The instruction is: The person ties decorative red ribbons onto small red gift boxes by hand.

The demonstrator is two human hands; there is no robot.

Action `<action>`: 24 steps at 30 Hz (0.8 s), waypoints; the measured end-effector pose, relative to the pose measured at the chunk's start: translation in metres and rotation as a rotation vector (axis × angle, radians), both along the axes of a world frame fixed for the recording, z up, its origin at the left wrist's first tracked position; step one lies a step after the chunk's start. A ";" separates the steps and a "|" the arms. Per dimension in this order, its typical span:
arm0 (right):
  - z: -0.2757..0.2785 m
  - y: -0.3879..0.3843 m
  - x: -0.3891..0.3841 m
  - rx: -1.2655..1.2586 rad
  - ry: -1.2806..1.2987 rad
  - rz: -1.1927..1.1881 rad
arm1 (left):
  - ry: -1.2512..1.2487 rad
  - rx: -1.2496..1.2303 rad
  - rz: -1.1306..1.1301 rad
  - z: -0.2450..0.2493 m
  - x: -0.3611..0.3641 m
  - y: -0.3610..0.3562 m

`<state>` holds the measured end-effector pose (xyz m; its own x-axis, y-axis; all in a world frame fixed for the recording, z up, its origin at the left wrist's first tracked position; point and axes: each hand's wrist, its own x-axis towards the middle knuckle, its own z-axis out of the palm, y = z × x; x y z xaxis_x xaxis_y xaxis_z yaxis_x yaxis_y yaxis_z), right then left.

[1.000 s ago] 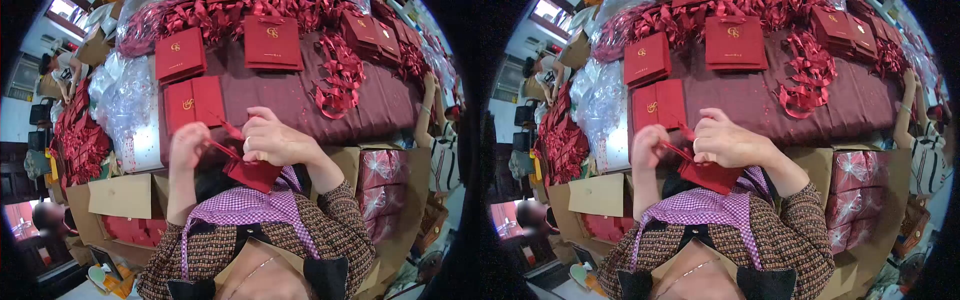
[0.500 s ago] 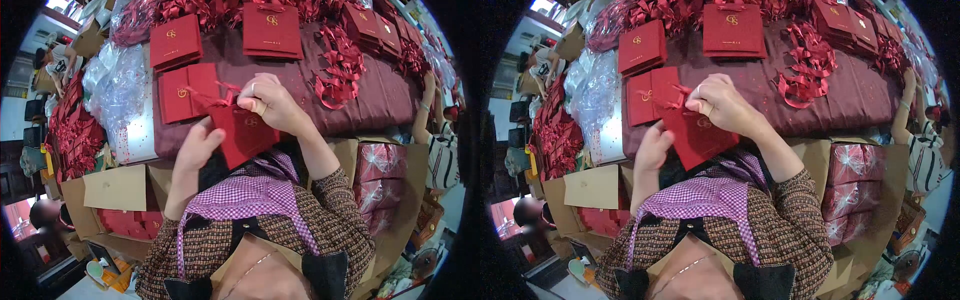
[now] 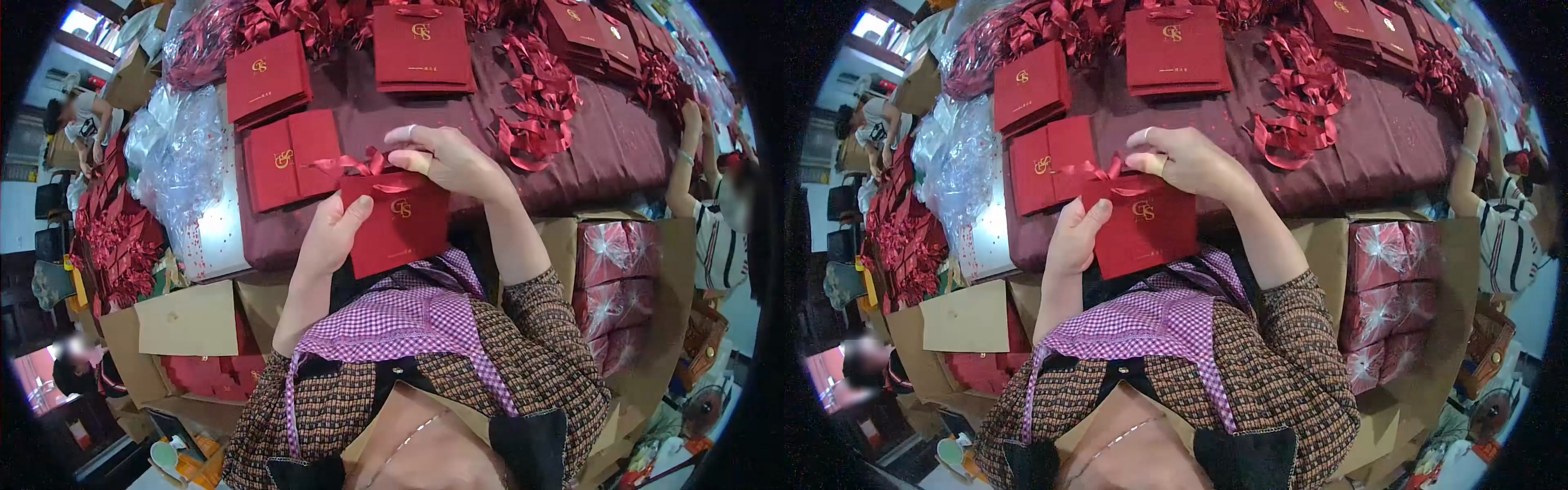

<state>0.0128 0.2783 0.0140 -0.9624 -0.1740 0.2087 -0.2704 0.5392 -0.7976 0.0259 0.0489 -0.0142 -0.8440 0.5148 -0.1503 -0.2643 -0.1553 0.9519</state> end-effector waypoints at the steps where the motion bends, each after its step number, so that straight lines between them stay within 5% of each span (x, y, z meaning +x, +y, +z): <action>1: -0.011 -0.002 -0.003 -0.230 -0.066 0.033 | 0.116 -0.098 -0.038 0.002 0.000 0.000; 2: -0.017 -0.003 -0.005 -0.461 -0.132 0.067 | 0.144 -0.096 -0.029 0.006 0.004 0.000; 8: -0.036 0.009 -0.010 -0.468 -0.038 -0.264 | -0.105 0.082 0.047 0.009 0.002 -0.005; 12: -0.024 0.017 0.009 -0.111 0.071 -0.311 | -0.210 0.070 0.126 0.007 -0.008 -0.011; 14: 0.012 0.022 0.022 0.142 0.344 -0.100 | -0.196 0.131 0.153 0.012 -0.012 -0.009; 18: 0.034 0.008 0.056 0.448 0.224 0.364 | -0.209 0.107 0.179 0.024 -0.023 -0.005; 24: 0.044 0.008 0.039 0.745 0.483 0.250 | -0.116 0.150 0.170 0.068 -0.072 0.024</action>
